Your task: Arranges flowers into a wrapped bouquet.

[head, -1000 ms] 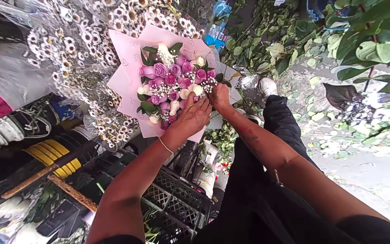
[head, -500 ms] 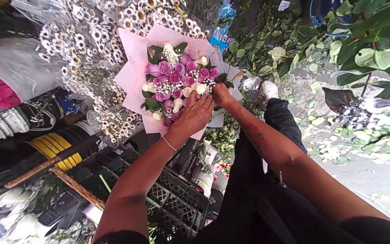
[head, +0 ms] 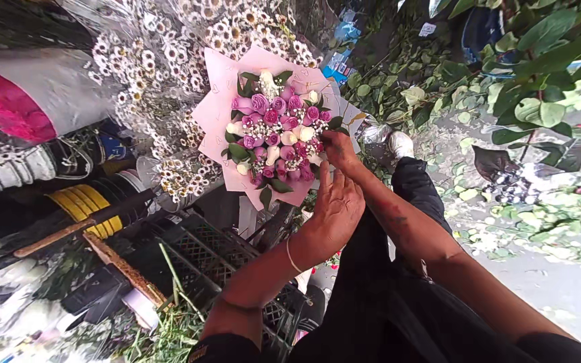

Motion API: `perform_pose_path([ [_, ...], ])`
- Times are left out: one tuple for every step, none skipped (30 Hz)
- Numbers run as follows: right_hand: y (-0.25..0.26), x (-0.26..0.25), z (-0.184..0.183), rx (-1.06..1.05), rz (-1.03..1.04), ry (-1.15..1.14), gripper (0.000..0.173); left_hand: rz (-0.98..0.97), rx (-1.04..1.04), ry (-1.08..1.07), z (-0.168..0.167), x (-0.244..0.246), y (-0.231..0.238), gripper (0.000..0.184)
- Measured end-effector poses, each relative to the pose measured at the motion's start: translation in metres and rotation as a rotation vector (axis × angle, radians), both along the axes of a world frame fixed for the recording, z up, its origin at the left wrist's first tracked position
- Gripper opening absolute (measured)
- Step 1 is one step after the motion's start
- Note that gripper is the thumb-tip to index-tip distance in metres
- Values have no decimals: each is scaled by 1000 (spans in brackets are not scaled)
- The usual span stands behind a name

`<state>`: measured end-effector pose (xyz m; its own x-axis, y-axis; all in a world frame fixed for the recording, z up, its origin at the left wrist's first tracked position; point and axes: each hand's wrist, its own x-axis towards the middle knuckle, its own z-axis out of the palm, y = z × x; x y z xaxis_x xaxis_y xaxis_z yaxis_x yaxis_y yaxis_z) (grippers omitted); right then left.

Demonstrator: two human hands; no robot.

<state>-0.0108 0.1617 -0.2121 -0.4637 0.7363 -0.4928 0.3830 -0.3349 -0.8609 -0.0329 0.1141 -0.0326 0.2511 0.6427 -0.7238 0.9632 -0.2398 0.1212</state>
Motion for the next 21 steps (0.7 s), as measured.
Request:
perform_pose_path([
  [4, -1, 2, -56, 33, -3, 20, 25, -44, -12, 8, 7, 1, 24],
  [7, -2, -1, -121, 56, 6, 20, 42, -81, -27, 15, 14, 2, 23],
  [5, -4, -15, -164, 44, 29, 21, 59, -94, -46, 20, 19, 0, 23],
  [4, -6, -27, -200, 17, 69, 23, 79, -79, -77, 24, 23, -3, 22],
  [3, -4, -33, -224, -9, 122, 25, 99, -62, -110, 28, 27, -6, 21],
  [3, 2, -30, -241, -30, 172, 26, 117, -51, -141, 32, 29, -10, 22],
  [1, 10, -21, -262, -48, 214, 28, 138, -36, -176, 36, 30, -15, 26],
  [-1, 23, -6, -283, -57, 238, 31, 158, -16, -211, 41, 31, -21, 29],
  [-1, 38, 8, -287, -63, 235, 33, 182, -1, -241, 46, 30, -26, 31],
  [-3, 54, 21, -285, -65, 219, 34, 213, -5, -262, 53, 28, -30, 33],
  [-5, 71, 31, -284, -62, 208, 34, 253, -16, -272, 61, 25, -36, 34],
  [-9, 88, 38, -282, -48, 189, 34, 296, -22, -266, 70, 22, -42, 35],
  [-12, 103, 43, -272, -20, 166, 33, 341, 11, -256, 78, 19, -51, 35],
  [-13, 116, 49, -260, 27, 141, 33, 397, 59, -245, 85, 17, -61, 34],
  [-14, 127, 57, -248, 96, 114, 32, 469, 94, -233, 94, 16, -74, 35],
  [-14, 136, 67, -228, 181, 83, 31, 547, 95, -212, 105, 15, -87, 36],
  [-12, 142, 77, -194, 277, 58, 30, 628, 68, -185, 116, 14, -99, 38],
  [-9, 146, 89, -164, 378, 35, 30, 704, 56, -162, 128, 14, -113, 39],
  [-5, 147, 102, -135, 485, 15, 30, 769, 58, -136, 140, 15, -130, 40],
  [-1, 148, 117, -112, 591, -1, 30, 840, 28, -109, 153, 17, -145, 41],
  [1, 147, 132, -84, 689, -12, 30, 909, -2, -82, 166, 20, -161, 42],
])
